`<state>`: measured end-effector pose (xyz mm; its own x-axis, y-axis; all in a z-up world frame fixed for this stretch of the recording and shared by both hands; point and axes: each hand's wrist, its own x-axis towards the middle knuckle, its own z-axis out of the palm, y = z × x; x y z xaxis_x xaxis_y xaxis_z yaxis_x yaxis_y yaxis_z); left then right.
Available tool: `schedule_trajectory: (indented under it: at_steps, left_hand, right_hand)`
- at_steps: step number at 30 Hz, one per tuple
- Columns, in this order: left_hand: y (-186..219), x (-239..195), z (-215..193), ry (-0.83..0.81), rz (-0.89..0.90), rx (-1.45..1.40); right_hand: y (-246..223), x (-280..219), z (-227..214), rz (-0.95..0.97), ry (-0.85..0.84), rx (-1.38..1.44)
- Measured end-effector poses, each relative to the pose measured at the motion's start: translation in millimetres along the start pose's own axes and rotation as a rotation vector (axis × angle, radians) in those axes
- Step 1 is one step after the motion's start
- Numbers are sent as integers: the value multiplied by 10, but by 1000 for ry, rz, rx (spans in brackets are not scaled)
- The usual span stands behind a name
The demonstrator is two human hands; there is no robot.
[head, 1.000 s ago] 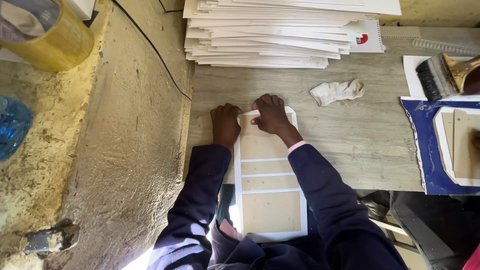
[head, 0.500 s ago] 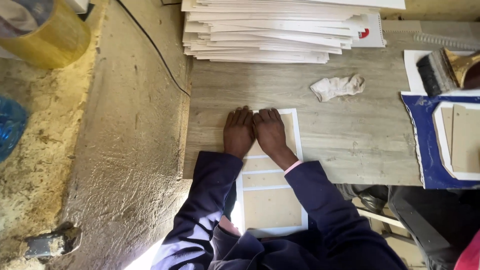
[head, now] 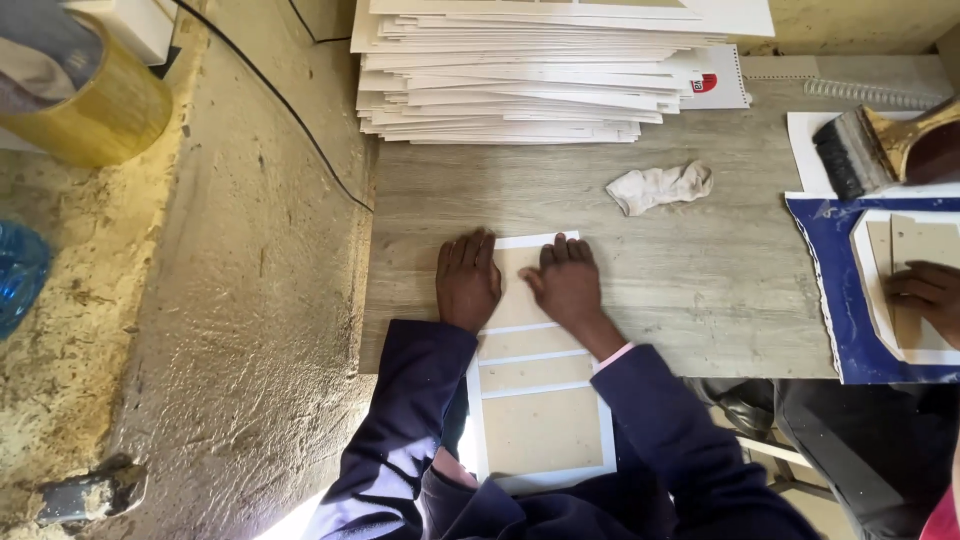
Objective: Manually folding and pressing cardboard templates to assemble folders.
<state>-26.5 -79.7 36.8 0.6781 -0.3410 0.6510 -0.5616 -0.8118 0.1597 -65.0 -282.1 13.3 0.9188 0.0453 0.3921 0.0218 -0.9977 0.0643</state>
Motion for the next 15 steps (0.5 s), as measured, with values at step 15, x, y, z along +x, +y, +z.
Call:
schedule_trajectory:
  at_steps: [15]
  left_hand:
    - [-34,17,107,113,24,-11]
  right_hand:
    - [93,974,523,-198,-151,1007]
